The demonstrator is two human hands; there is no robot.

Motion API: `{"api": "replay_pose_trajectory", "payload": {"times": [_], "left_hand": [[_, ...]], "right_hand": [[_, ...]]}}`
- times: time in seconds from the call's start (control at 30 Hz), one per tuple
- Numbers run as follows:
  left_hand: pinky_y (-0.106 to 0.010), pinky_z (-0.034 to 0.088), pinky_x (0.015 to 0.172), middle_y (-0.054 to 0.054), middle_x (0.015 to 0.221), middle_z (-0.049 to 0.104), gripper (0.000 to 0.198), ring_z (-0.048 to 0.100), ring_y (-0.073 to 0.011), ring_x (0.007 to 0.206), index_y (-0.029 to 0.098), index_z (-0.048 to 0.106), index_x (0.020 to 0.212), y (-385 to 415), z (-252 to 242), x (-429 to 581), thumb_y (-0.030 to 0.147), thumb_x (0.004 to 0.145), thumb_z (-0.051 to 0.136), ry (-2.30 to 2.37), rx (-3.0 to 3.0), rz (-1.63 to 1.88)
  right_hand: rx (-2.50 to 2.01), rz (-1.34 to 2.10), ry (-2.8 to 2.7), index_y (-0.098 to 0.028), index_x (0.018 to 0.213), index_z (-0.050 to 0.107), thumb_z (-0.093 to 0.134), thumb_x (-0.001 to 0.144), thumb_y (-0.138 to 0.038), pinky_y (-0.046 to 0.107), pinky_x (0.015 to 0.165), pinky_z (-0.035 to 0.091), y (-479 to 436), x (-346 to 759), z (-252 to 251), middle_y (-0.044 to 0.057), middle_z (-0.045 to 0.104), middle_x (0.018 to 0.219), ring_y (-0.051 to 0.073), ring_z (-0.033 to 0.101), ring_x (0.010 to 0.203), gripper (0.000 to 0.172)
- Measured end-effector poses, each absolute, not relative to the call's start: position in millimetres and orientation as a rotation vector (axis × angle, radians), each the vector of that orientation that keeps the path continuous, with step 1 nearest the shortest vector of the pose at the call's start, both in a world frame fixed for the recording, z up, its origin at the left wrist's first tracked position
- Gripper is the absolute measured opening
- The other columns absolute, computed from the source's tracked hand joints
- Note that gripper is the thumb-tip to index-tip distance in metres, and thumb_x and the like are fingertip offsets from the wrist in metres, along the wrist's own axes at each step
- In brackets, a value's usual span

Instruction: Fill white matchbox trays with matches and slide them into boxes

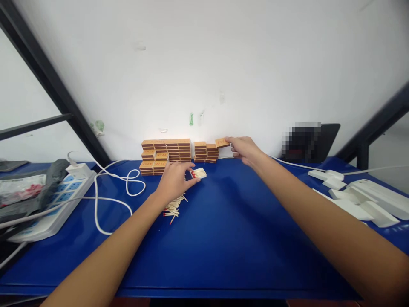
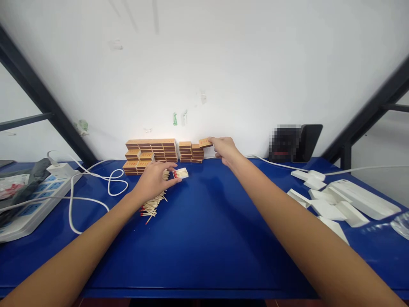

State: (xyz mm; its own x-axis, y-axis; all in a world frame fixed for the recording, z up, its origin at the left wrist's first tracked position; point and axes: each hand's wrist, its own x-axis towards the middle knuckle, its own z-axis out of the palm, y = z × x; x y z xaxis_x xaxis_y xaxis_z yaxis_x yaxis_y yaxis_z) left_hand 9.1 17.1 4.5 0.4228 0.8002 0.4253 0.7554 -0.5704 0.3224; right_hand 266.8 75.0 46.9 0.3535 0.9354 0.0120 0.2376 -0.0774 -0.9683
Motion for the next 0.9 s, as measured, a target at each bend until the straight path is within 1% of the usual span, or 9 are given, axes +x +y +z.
{"api": "replay_pose_trajectory", "payload": {"times": [0.1, 0.17, 0.27, 0.43, 0.57, 0.67, 0.8, 0.9], "left_hand": [[-0.052, 0.052, 0.104, -0.007, 0.117, 0.081, 0.040, 0.074, -0.0326, 0.112, 0.022, 0.074, 0.122, 14.1, 4.5, 12.7, 0.040, 0.088, 0.086, 1.380, 2.546, 0.882], [-0.049, 0.054, 0.100, -0.008, 0.117, 0.081, 0.034, 0.075, -0.0314, 0.110, 0.022, 0.077, 0.116, 11.7, 4.4, 15.9, 0.040, 0.088, 0.085, 1.359, 2.510, 0.908], [-0.044, 0.056, 0.094, -0.007, 0.111, 0.081, 0.026, 0.075, -0.0282, 0.102, 0.022, 0.079, 0.108, 8.9, 3.9, 20.2, 0.038, 0.088, 0.084, 1.320, 2.447, 0.940], [-0.041, 0.057, 0.088, -0.005, 0.106, 0.082, 0.027, 0.075, -0.0248, 0.095, 0.022, 0.080, 0.106, 7.4, 1.4, 24.6, 0.039, 0.086, 0.086, 1.250, 2.345, 1.026], [-0.041, 0.057, 0.091, -0.002, 0.105, 0.081, 0.024, 0.075, -0.0230, 0.096, 0.024, 0.079, 0.107, 3.8, 0.9, 27.9, 0.036, 0.087, 0.086, 1.159, 2.397, 1.070], [-0.041, 0.058, 0.094, -0.001, 0.104, 0.081, 0.023, 0.075, -0.0222, 0.097, 0.024, 0.078, 0.107, 0.2, 1.2, 29.6, 0.035, 0.088, 0.086, 1.104, 2.454, 1.087], [-0.041, 0.058, 0.095, -0.002, 0.106, 0.081, 0.025, 0.075, -0.0221, 0.099, 0.024, 0.078, 0.109, -1.6, 1.0, 30.1, 0.036, 0.089, 0.086, 1.062, 2.484, 1.101], [-0.040, 0.057, 0.097, -0.001, 0.107, 0.081, 0.024, 0.075, -0.0211, 0.101, 0.024, 0.078, 0.110, -0.6, 0.5, 30.4, 0.034, 0.089, 0.086, 1.048, 2.491, 1.097]], "right_hand": [[-1.496, 0.855, -1.164, -0.019, 0.078, 0.064, 0.073, 0.094, -0.033, 0.021, 0.045, 0.034, 31.4, 268.8, 33.0, -0.003, 0.050, 0.062, 0.010, 0.043, 0.055, 0.023], [-1.431, 0.929, -1.251, -0.019, 0.080, 0.066, 0.074, 0.094, -0.036, 0.021, 0.043, 0.036, 5.3, 263.3, 18.0, -0.003, 0.053, 0.062, 0.011, 0.045, 0.054, 0.023], [-1.371, 1.011, -1.202, -0.020, 0.082, 0.067, 0.077, 0.093, -0.042, 0.020, 0.040, 0.038, -16.6, 252.8, 0.5, -0.003, 0.057, 0.062, 0.011, 0.050, 0.053, 0.027], [-1.287, 1.093, -1.065, -0.018, 0.082, 0.067, 0.076, 0.097, -0.034, 0.019, 0.041, 0.049, -19.4, 246.1, -2.9, 0.002, 0.067, 0.072, 0.010, 0.057, 0.056, 0.024], [-1.253, 1.127, -0.976, -0.016, 0.080, 0.066, 0.077, 0.098, -0.030, 0.021, 0.050, 0.061, -20.3, 248.3, -1.2, 0.007, 0.074, 0.084, 0.012, 0.066, 0.064, 0.025], [-1.207, 1.176, -0.931, -0.016, 0.079, 0.066, 0.076, 0.099, -0.028, 0.024, 0.061, 0.067, -22.1, 250.2, -3.1, 0.009, 0.076, 0.083, 0.013, 0.071, 0.069, 0.026], [-1.158, 1.255, -0.878, -0.016, 0.078, 0.064, 0.076, 0.100, -0.028, 0.028, 0.073, 0.070, -22.7, 251.2, -5.7, 0.009, 0.076, 0.081, 0.014, 0.075, 0.069, 0.028], [-1.141, 1.277, -0.859, -0.016, 0.078, 0.064, 0.072, 0.103, -0.026, 0.029, 0.078, 0.070, -23.9, 250.9, -4.8, 0.010, 0.078, 0.085, 0.014, 0.076, 0.070, 0.028]]}}
